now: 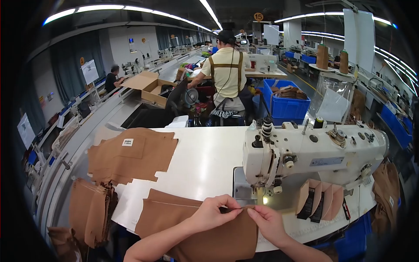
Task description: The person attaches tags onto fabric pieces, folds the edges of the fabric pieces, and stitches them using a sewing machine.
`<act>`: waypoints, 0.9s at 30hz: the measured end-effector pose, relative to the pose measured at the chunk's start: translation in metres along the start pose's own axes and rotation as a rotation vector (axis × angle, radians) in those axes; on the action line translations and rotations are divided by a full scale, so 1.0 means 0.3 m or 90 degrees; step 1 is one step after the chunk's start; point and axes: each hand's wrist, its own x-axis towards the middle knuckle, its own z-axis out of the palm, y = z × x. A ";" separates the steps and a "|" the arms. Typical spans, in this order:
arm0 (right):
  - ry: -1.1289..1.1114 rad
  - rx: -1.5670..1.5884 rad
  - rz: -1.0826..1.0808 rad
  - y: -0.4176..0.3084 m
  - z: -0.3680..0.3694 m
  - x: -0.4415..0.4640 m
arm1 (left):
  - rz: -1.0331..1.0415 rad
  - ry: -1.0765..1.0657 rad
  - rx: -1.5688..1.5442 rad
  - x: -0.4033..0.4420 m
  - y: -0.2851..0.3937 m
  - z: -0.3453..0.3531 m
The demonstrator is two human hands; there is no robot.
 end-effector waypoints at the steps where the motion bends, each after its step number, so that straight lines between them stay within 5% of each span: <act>1: 0.012 -0.009 -0.009 0.012 -0.001 0.001 | -0.031 -0.011 -0.032 0.009 0.009 -0.003; 11: 0.045 -0.217 -0.067 0.031 0.011 -0.016 | -0.339 -0.417 -0.144 0.212 -0.003 -0.127; 20: 0.109 -0.292 -0.160 0.018 0.029 -0.009 | -0.351 -0.420 -0.258 0.192 -0.045 -0.103; 27: 0.115 -0.340 -0.110 0.000 0.026 -0.010 | -0.196 -0.280 -0.165 0.150 -0.054 -0.064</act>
